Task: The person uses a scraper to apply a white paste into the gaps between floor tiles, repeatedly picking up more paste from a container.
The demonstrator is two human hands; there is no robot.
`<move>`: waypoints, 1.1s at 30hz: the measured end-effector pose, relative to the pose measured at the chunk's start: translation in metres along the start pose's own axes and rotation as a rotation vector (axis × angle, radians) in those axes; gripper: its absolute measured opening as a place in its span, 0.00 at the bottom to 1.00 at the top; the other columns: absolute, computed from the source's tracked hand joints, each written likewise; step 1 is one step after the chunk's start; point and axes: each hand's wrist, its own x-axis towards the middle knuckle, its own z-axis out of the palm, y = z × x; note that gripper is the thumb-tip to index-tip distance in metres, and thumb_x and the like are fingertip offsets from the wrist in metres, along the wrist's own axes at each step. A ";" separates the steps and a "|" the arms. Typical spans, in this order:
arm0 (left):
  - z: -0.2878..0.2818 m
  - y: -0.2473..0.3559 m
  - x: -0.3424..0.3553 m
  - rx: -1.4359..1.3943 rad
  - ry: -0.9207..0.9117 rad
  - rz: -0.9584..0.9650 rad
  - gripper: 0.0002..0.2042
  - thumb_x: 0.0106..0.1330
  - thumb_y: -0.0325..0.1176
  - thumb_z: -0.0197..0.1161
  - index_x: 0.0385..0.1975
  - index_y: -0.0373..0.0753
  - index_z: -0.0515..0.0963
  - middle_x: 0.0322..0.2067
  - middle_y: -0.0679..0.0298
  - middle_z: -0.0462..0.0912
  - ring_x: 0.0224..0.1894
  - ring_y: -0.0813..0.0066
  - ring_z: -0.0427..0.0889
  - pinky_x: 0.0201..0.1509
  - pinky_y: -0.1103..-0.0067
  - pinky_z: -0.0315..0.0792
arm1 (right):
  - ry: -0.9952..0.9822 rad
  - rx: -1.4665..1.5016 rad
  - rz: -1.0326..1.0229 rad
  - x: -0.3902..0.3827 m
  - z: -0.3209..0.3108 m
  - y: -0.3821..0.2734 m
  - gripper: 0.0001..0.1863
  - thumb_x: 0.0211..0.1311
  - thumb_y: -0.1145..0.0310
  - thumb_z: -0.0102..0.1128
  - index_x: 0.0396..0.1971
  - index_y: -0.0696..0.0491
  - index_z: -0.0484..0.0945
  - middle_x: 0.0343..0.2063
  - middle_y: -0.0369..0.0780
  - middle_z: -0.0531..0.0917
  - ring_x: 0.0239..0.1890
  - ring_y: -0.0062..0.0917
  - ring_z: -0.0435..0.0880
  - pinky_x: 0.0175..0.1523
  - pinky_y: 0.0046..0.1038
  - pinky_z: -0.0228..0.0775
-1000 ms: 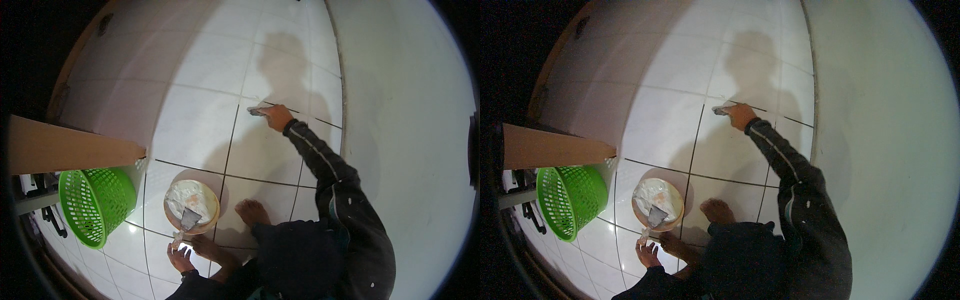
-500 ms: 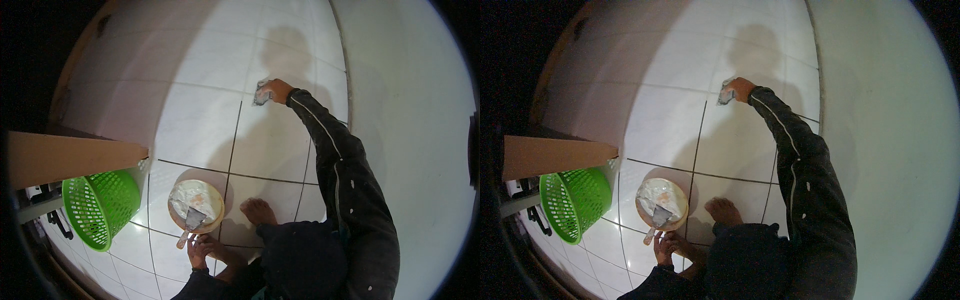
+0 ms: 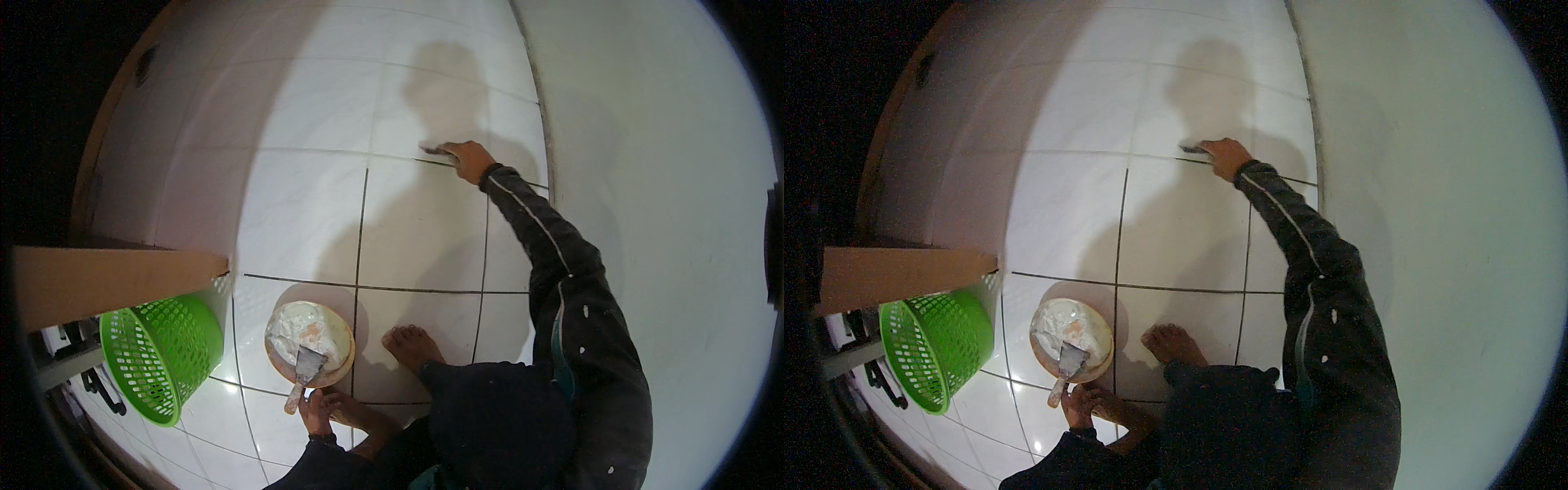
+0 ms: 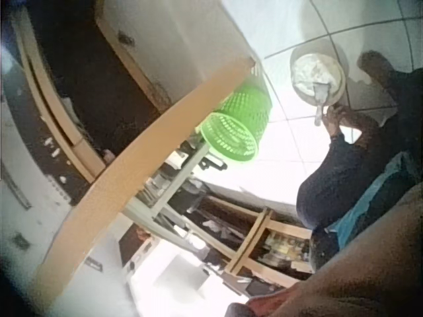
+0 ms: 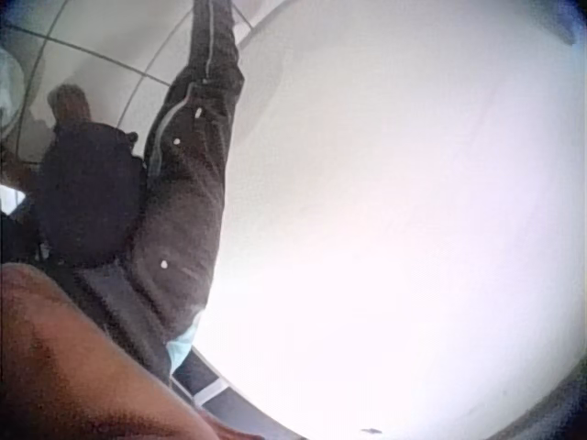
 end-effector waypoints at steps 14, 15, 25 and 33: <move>0.028 0.016 -0.004 -0.046 0.411 -0.072 0.31 0.64 0.53 0.56 0.62 0.45 0.58 0.43 0.57 0.75 0.29 0.68 0.79 0.24 0.76 0.74 | -0.086 -0.181 -0.171 -0.033 0.036 -0.050 0.27 0.50 0.79 0.52 0.54 0.51 0.72 0.56 0.47 0.74 0.55 0.38 0.76 0.57 0.35 0.71; 0.035 0.025 -0.004 -0.016 0.462 -0.019 0.31 0.64 0.56 0.55 0.62 0.45 0.60 0.44 0.58 0.74 0.30 0.69 0.78 0.25 0.76 0.74 | -0.188 -0.157 -0.145 -0.029 0.014 -0.047 0.25 0.51 0.80 0.50 0.52 0.48 0.74 0.53 0.45 0.77 0.52 0.39 0.77 0.56 0.37 0.71; 0.018 0.060 0.000 0.210 0.427 0.163 0.30 0.66 0.58 0.52 0.63 0.48 0.63 0.47 0.63 0.79 0.37 0.68 0.81 0.34 0.75 0.74 | -0.031 0.088 -0.465 0.065 0.005 -0.047 0.25 0.42 0.86 0.49 0.40 0.47 0.82 0.45 0.41 0.82 0.50 0.39 0.77 0.56 0.38 0.69; 0.001 0.065 0.007 0.230 0.365 0.167 0.29 0.66 0.56 0.53 0.63 0.47 0.65 0.46 0.61 0.79 0.36 0.67 0.82 0.32 0.77 0.77 | -0.271 -0.192 -0.356 0.022 0.004 0.013 0.23 0.43 0.79 0.57 0.39 0.39 0.84 0.44 0.37 0.83 0.47 0.35 0.80 0.70 0.43 0.51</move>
